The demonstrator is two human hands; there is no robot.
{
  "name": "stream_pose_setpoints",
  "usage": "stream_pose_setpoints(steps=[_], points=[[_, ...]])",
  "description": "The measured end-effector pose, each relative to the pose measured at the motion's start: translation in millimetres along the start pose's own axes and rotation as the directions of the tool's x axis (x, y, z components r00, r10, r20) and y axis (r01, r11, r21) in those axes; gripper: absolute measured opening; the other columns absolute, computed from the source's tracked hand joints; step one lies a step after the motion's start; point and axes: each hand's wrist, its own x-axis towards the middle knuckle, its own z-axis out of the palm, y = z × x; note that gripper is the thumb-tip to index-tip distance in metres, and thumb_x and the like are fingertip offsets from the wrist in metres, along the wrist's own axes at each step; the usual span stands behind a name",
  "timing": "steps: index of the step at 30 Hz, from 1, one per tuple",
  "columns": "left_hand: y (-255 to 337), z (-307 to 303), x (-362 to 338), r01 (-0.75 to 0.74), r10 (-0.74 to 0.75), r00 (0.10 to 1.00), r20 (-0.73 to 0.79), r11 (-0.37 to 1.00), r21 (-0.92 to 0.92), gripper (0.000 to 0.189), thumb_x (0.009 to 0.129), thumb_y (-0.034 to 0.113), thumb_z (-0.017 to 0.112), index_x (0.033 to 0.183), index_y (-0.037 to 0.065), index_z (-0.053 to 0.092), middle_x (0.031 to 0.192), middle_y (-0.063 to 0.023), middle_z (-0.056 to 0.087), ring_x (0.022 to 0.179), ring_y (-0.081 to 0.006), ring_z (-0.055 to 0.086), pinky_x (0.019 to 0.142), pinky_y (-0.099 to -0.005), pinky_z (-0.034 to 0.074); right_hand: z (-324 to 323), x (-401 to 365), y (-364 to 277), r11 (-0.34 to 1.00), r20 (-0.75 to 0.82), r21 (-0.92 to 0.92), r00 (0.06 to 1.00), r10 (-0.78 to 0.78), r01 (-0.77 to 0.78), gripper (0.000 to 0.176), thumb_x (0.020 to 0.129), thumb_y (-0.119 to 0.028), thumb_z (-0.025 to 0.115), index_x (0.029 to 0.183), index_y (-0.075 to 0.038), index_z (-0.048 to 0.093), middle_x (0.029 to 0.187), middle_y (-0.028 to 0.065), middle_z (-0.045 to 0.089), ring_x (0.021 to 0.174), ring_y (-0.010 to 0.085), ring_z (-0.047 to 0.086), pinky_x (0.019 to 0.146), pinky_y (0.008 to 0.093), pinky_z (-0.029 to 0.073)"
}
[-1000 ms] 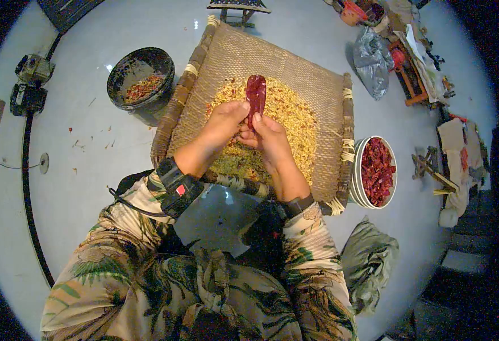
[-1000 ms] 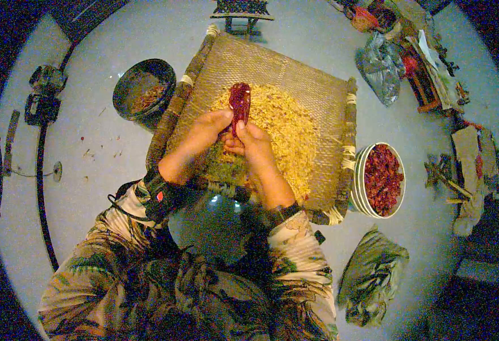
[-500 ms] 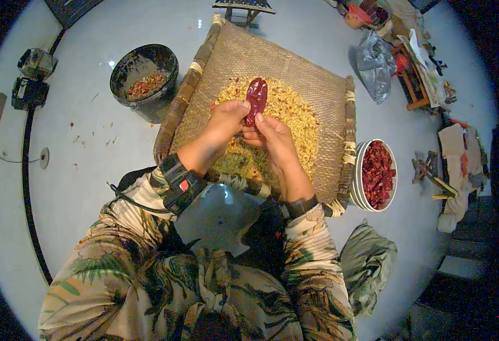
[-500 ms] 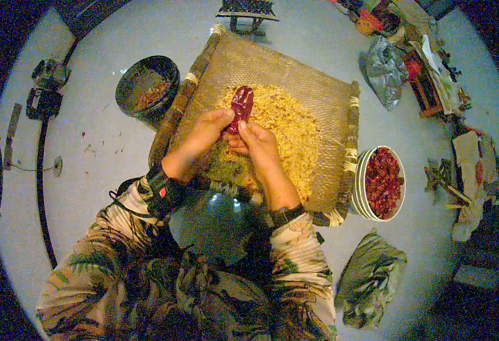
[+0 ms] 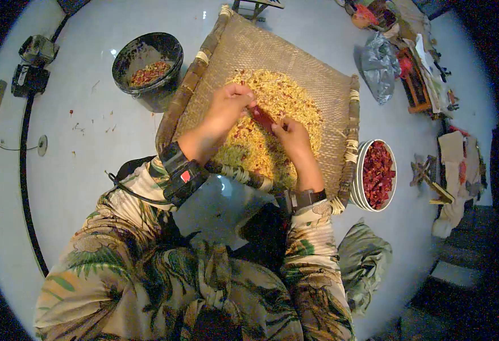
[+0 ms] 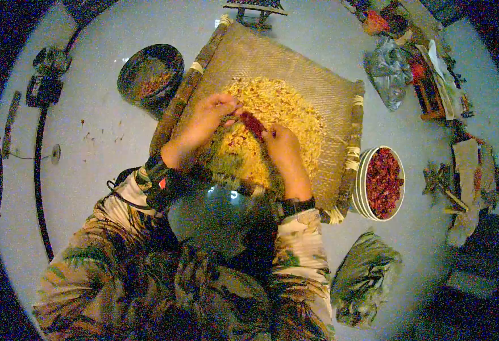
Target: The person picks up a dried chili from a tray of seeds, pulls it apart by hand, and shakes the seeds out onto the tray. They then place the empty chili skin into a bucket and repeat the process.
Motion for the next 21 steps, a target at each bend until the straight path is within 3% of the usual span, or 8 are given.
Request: stream_pose_setpoints(steps=[1,4,7,10,13,14,17,21], points=[[-2,-1,2,0.006,-0.005,1.0,0.009,1.0,-0.011,0.016,0.088,0.021,0.055,0.091,0.005,0.057,0.082,-0.0025,0.062,0.074,-0.0097,0.056,0.063,-0.0222,0.045,-3,-2,-4,0.994,0.019,-0.107,1.0,0.021,-0.018,0.018,0.081,-0.022,0.061,0.082,-0.004,0.061,0.073,0.0095,0.062,0.067,0.022,0.059,0.061,0.0341,0.045],[-3,-1,1,0.02,-0.02,1.0,-0.002,0.999,-0.037,0.016,0.088,0.02,0.055,0.09,0.005,0.058,0.081,-0.0032,0.062,0.074,-0.0099,0.056,0.062,-0.0215,0.045,1,-4,-10,0.951,0.017,-0.287,0.992,0.124,-0.114,0.025,0.077,-0.026,0.064,0.089,-0.005,0.061,0.082,0.0152,0.063,0.076,0.0304,0.061,0.067,0.0384,0.046],[2,0,1,0.006,-0.006,1.0,-0.007,0.999,-0.034,0.015,0.088,0.02,0.055,0.089,0.004,0.058,0.08,-0.0037,0.062,0.072,-0.0101,0.056,0.062,-0.0213,0.044,3,-5,-22,0.952,0.031,-0.293,0.995,0.098,-0.085,0.03,0.075,-0.028,0.066,0.094,-0.005,0.061,0.089,0.0151,0.064,0.084,0.0327,0.061,0.072,0.0409,0.047],[1,-5,4,-0.004,0.004,1.0,0.018,1.0,0.002,0.015,0.088,0.019,0.055,0.089,0.004,0.057,0.08,-0.0041,0.062,0.072,-0.0105,0.056,0.061,-0.0219,0.045,21,-5,-20,0.963,0.046,-0.253,0.995,-0.085,0.094,0.036,0.071,-0.03,0.07,0.096,-0.006,0.06,0.093,0.0159,0.063,0.086,0.0324,0.06,0.074,0.0421,0.046],[3,-3,4,0.005,-0.005,1.0,0.007,1.0,-0.011,0.015,0.088,0.018,0.055,0.089,0.004,0.057,0.08,-0.0043,0.062,0.073,-0.011,0.057,0.062,-0.0228,0.046,40,-5,-16,0.904,0.083,-0.381,0.981,-0.176,0.194,0.023,0.069,-0.018,0.065,0.086,-0.003,0.061,0.082,0.0195,0.063,0.08,0.0364,0.061,0.071,0.0446,0.048],[4,-2,3,0.01,-0.01,1.0,-0.005,1.0,-0.026,0.015,0.088,0.018,0.055,0.089,0.004,0.057,0.081,-0.0044,0.062,0.074,-0.0111,0.057,0.063,-0.0231,0.046,46,-2,-14,0.85,0.209,-0.505,0.977,-0.045,0.148,0.036,0.066,-0.028,0.073,0.094,-0.008,0.061,0.093,0.0168,0.061,0.09,0.0337,0.059,0.076,0.0421,0.047],[4,-3,6,0.019,-0.02,1.0,-0.001,0.998,-0.066,0.015,0.082,0.018,0.06,0.091,0.006,0.058,0.08,-0.0014,0.061,0.074,-0.0094,0.058,0.062,-0.0228,0.045,58,-4,-10,0.841,0.258,-0.518,0.966,-0.021,0.157,0.034,0.066,-0.027,0.073,0.092,-0.008,0.061,0.093,0.0166,0.061,0.089,0.0337,0.059,0.076,0.0422,0.047],[16,-4,2,0.041,-0.04,0.999,0.021,0.998,-0.04,0.017,0.084,0.02,0.058,0.093,0.005,0.058,0.083,-0.0026,0.061,0.077,-0.0105,0.059,0.066,-0.0238,0.047,55,-7,-10,0.825,0.27,-0.527,0.961,-0.068,0.207,0.031,0.066,-0.027,0.072,0.089,-0.008,0.061,0.09,0.0166,0.062,0.087,0.0336,0.059,0.075,0.0431,0.047]])
